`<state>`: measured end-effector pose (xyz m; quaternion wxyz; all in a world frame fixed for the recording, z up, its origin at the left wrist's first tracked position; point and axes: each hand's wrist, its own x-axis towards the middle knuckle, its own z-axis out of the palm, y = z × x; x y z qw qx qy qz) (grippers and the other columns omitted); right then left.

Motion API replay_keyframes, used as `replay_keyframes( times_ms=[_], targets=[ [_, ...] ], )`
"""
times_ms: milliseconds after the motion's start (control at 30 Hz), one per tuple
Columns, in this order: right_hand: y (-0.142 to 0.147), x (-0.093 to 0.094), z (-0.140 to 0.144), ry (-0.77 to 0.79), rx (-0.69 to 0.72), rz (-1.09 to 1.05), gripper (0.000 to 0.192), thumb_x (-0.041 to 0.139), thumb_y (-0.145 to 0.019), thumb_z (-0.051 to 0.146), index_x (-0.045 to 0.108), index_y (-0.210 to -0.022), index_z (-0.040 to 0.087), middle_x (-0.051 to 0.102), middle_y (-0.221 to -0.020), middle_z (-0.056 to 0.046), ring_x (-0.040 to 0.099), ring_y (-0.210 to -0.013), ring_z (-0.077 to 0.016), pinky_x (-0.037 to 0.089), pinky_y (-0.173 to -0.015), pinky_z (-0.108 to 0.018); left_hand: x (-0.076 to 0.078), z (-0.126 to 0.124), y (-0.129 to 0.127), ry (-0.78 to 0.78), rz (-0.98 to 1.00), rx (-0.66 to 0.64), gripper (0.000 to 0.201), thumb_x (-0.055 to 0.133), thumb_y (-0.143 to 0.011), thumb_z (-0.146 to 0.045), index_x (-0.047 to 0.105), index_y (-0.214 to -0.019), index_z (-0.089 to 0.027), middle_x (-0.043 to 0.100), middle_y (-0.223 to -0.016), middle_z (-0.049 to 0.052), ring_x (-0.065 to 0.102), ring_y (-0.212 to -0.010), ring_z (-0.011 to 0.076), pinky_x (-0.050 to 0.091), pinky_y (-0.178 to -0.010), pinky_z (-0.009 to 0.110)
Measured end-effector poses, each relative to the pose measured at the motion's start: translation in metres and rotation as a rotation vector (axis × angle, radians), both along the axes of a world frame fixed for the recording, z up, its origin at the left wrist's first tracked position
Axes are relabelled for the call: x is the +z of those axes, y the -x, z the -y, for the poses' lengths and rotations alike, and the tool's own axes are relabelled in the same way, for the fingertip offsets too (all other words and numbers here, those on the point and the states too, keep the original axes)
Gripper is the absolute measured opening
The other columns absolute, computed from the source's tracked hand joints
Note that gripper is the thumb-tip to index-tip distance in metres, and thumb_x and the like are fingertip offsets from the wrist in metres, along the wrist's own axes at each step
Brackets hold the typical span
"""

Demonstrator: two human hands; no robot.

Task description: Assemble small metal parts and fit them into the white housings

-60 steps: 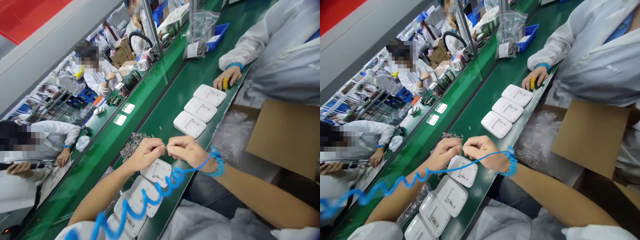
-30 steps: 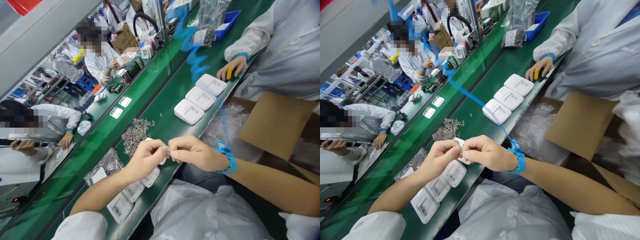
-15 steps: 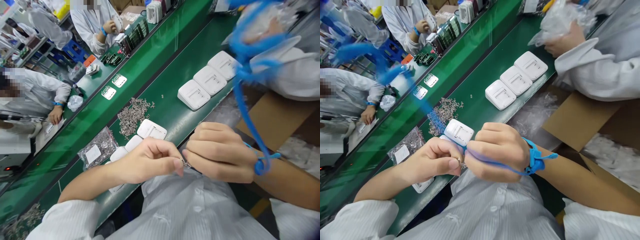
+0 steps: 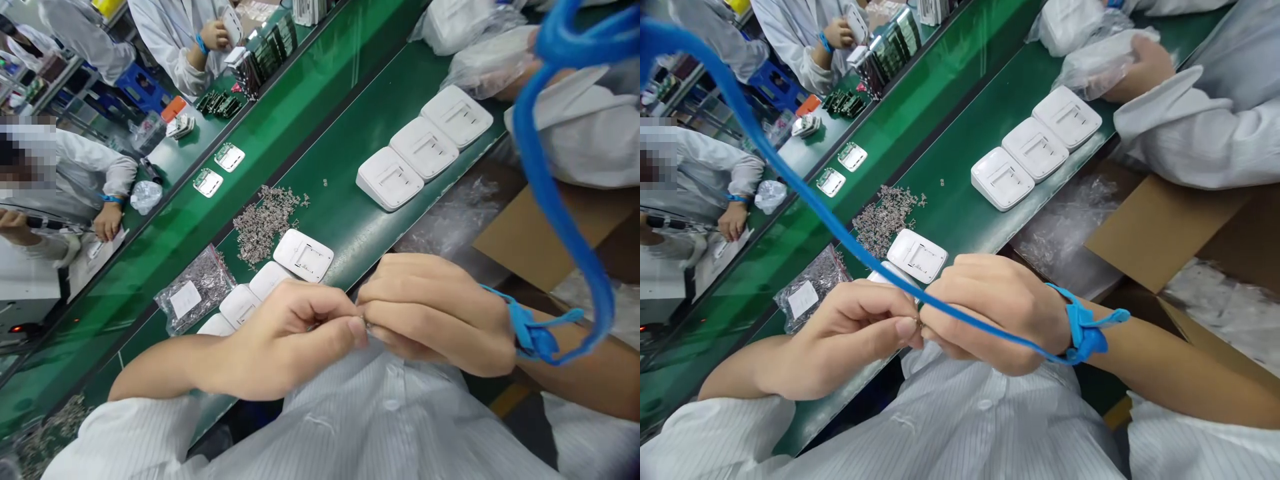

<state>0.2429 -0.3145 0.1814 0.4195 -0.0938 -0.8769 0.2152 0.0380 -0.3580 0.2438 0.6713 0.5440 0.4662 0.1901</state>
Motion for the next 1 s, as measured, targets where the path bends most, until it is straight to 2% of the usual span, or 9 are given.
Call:
replay_keyframes(
  times_ms=[133,333,533,700,767,867,933,1000],
  targets=[
    [0.000,0.005,0.006,0.064,0.016,0.006,0.012,0.049,-0.101,0.023,0.059,-0.094,0.022,0.067,-0.082,-0.004,0.063,-0.075,-0.0165,0.050,-0.065,-0.033,0.007,0.001,-0.001,0.087,0.022,-0.018,0.031,0.054,-0.094,-0.037,0.066,-0.076,-0.015,0.053,-0.060,0.001,0.045,-0.054,0.0100,0.036,-0.049,0.023],
    [-0.001,0.003,0.016,0.129,-0.045,-0.008,0.007,0.055,-0.097,0.020,0.061,-0.094,0.022,0.068,-0.086,-0.005,0.064,-0.078,-0.0167,0.055,-0.068,-0.032,0.006,0.001,-0.002,0.019,-0.007,-0.033,0.031,0.052,-0.095,-0.034,0.065,-0.075,-0.015,0.050,-0.059,0.000,0.040,-0.055,0.0093,0.033,-0.051,0.024],
    [-0.001,0.005,0.021,0.189,-0.064,-0.059,0.008,0.057,-0.094,0.014,0.062,-0.096,0.020,0.068,-0.087,-0.004,0.066,-0.081,-0.0150,0.057,-0.071,-0.026,0.004,0.002,-0.002,-0.004,-0.014,-0.014,0.030,0.054,-0.095,-0.037,0.060,-0.075,-0.014,0.052,-0.065,0.001,0.042,-0.059,0.0097,0.036,-0.053,0.024],
    [-0.004,0.006,0.021,0.237,-0.039,-0.046,0.012,0.057,-0.093,0.011,0.062,-0.098,0.020,0.069,-0.088,-0.004,0.065,-0.077,-0.0136,0.056,-0.070,-0.024,0.007,-0.001,-0.003,-0.055,-0.019,-0.091,0.032,0.051,-0.097,-0.036,0.055,-0.073,-0.016,0.049,-0.065,0.000,0.040,-0.057,0.0086,0.036,-0.052,0.023],
    [-0.006,0.007,0.021,0.288,-0.020,-0.043,0.012,0.057,-0.092,0.011,0.062,-0.097,0.021,0.069,-0.087,-0.003,0.066,-0.077,-0.0129,0.055,-0.068,-0.023,0.009,-0.002,-0.002,-0.190,-0.049,-0.141,0.030,0.048,-0.097,-0.028,0.052,-0.070,-0.017,0.047,-0.063,-0.001,0.039,-0.056,0.0081,0.036,-0.051,0.023],
    [-0.007,0.010,0.017,0.473,0.081,-0.009,0.011,0.057,-0.093,0.012,0.061,-0.090,0.021,0.068,-0.079,-0.001,0.065,-0.072,-0.0115,0.054,-0.064,-0.021,0.014,-0.004,-0.002,-0.529,-0.129,-0.236,0.023,0.046,-0.093,-0.012,0.052,-0.072,-0.018,0.050,-0.064,-0.002,0.044,-0.057,0.0089,0.038,-0.053,0.023],
    [-0.007,0.010,0.014,0.688,0.212,-0.027,0.010,0.057,-0.094,0.015,0.061,-0.087,0.020,0.066,-0.072,0.001,0.064,-0.064,-0.0102,0.053,-0.059,-0.020,0.016,-0.006,-0.001,-0.743,-0.200,-0.315,0.021,0.045,-0.091,-0.006,0.056,-0.078,-0.019,0.052,-0.067,0.000,0.047,-0.060,0.0106,0.040,-0.055,0.025],
    [-0.006,0.006,0.012,0.990,0.374,-0.079,0.012,0.056,-0.097,0.020,0.061,-0.086,0.018,0.064,-0.069,0.001,0.063,-0.056,-0.0088,0.051,-0.053,-0.019,0.014,-0.009,-0.001,-0.937,-0.276,-0.367,0.021,0.046,-0.090,-0.006,0.059,-0.080,-0.020,0.052,-0.066,0.001,0.047,-0.059,0.0123,0.040,-0.054,0.028]
  ],
)
